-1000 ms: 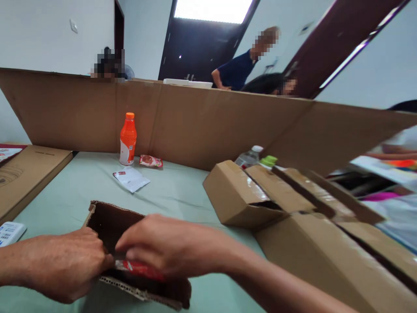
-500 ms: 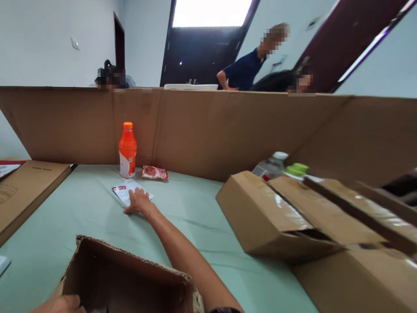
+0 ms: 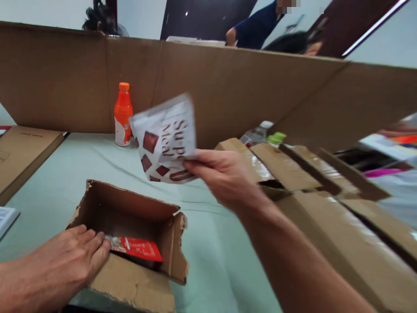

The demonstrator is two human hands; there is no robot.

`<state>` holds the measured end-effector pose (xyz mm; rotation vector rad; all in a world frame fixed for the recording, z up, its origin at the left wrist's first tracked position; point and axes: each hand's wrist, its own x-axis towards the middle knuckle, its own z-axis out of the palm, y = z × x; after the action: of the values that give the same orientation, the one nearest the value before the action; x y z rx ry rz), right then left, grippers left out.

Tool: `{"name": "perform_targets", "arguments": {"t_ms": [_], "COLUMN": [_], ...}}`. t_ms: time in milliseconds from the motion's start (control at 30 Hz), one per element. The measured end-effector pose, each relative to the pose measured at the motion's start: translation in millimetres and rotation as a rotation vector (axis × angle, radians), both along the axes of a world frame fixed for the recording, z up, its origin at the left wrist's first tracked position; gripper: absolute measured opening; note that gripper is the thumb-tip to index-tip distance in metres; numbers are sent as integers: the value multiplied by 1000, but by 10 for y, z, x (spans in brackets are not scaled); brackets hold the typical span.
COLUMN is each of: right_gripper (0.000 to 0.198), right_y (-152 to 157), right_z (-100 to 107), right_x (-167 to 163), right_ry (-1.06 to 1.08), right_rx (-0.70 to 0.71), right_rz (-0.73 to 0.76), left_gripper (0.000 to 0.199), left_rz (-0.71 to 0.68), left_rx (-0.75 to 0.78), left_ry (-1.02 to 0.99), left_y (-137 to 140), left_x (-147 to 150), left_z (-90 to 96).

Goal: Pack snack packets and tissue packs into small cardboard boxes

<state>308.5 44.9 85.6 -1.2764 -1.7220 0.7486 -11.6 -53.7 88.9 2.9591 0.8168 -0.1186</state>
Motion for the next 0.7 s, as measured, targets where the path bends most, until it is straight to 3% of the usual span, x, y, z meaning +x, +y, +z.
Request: {"name": "perform_targets", "arguments": {"t_ms": [67, 133, 233, 300, 367, 467, 600, 700], "right_gripper": [17, 22, 36, 36, 28, 26, 25, 35], "right_y": [-427, -770, -1005, -979, -864, -671, -622, -671], "right_z": [265, 444, 541, 512, 423, 232, 92, 207], "right_x": [77, 11, -253, -466, -674, -936, -1049, -869], "right_ry": [-5, -116, -306, -476, -724, -1007, -971, -782], "right_rx": [195, 301, 212, 35, -140, -246, -235, -135], "right_rz": [-61, 10, 321, 443, 448, 478, 718, 766], "left_gripper": [23, 21, 27, 33, 34, 24, 20, 25], "left_rz": [32, 88, 138, 148, 180, 202, 158, 154], "left_rx": [-48, -76, -86, -27, 68, 182, 143, 29], "left_ry": [10, 37, 98, 107, 60, -56, -112, -97], "left_y": [-1, -1, -24, -62, -103, -132, -110, -64], "left_x": [4, 36, 91, 102, 87, 36, -3, -1], "left_z": [-12, -46, -93, -129, -187, -290, -285, -214]}}
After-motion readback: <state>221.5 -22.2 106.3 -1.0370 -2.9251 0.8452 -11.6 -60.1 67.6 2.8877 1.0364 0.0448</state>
